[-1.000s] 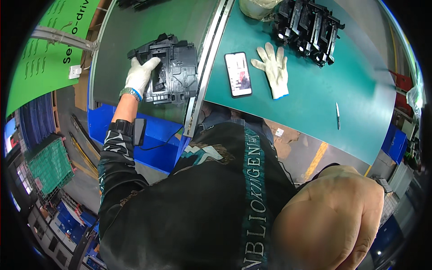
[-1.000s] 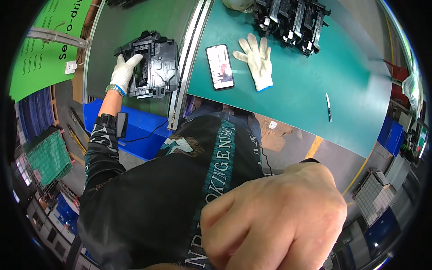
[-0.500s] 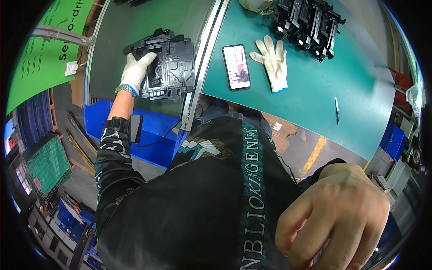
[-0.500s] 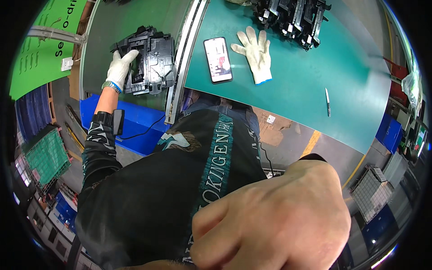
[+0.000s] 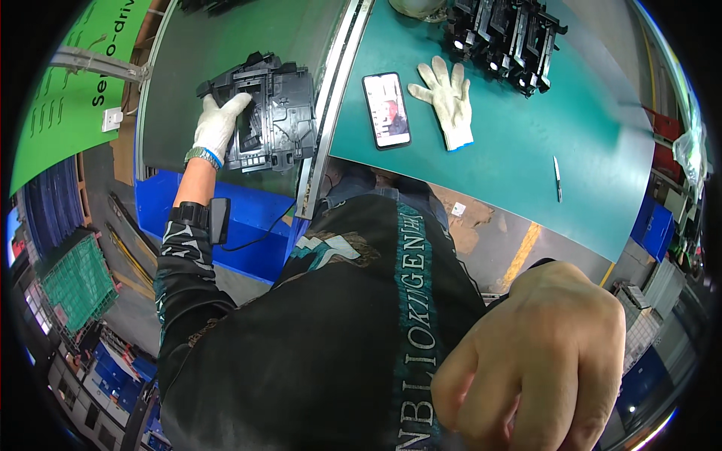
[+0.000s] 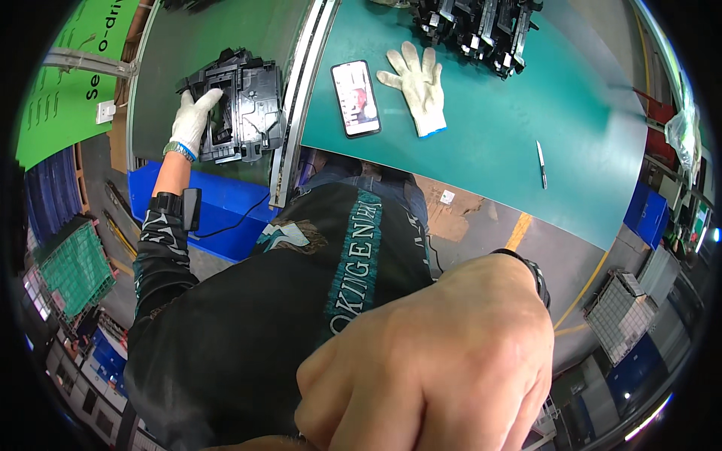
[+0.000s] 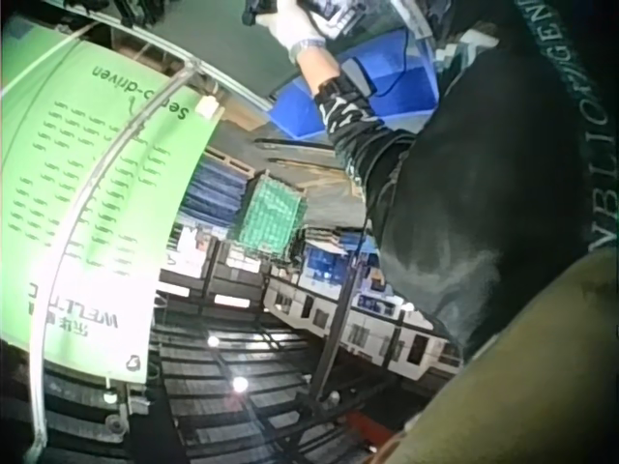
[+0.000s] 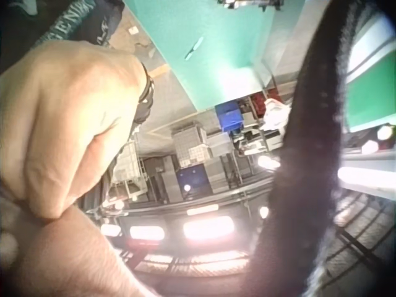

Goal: Assembling and inspecting plastic components at a factory workbench and moving them into a storage box.

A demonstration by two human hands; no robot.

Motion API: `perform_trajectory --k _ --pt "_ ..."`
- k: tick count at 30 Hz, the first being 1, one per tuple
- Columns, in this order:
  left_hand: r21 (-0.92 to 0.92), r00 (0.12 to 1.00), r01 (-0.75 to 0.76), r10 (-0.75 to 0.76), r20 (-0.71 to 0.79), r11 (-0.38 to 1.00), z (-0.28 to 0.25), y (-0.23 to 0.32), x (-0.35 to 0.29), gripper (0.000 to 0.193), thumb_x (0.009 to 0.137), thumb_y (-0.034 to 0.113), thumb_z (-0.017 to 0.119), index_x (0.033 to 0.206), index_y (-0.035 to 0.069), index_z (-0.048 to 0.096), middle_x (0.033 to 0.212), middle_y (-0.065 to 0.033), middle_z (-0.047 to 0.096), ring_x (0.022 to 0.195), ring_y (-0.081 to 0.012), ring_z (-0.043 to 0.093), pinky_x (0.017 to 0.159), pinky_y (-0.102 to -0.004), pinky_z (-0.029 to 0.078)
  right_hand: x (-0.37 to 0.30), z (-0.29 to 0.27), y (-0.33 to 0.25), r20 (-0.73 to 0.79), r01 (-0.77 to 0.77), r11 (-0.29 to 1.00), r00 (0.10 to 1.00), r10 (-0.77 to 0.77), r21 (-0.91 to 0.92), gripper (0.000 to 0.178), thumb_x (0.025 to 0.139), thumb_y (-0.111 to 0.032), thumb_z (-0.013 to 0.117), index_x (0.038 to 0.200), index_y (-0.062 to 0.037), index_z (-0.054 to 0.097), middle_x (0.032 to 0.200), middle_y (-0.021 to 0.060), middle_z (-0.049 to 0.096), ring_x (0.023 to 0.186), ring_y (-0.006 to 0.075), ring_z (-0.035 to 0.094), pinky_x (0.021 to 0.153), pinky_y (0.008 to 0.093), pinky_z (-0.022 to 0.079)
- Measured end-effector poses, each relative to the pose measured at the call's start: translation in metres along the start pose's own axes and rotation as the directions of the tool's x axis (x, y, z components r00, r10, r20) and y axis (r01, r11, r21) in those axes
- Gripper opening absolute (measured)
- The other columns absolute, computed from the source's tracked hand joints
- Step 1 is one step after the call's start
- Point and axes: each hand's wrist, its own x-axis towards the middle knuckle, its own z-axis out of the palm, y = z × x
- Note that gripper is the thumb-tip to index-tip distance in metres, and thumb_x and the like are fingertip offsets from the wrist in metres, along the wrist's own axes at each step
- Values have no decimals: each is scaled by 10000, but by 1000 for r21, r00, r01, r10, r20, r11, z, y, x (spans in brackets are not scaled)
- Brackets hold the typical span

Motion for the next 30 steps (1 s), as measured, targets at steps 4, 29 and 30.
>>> perform_trajectory --k 4,29,30 --pt "-34 999 32 -31 25 999 -1 6 -8 996 777 526 751 1465 -85 369 1347 -248 576 1241 -326 567 1042 -371 435 -3 7 3 -97 -10 996 995 1 -92 412 1023 -261 495 686 -25 474 756 162 504 618 337 470 551 431 324" --pt "25 999 32 -32 -1 999 -2 -2 -14 1034 768 559 739 1473 -94 356 1362 -274 561 1282 -355 540 1077 -373 401 33 -16 -36 30 -290 924 951 307 -249 177 888 -108 659 751 -9 711 765 81 660 604 176 555 609 333 410" --pt "34 999 37 -37 0 999 -2 -1 -15 1036 769 558 738 1473 -97 353 1365 -275 559 1284 -354 539 1078 -373 401 34 -17 -37 46 -315 911 940 338 -265 177 889 -111 661 754 -8 712 763 80 660 602 175 554 609 334 410"
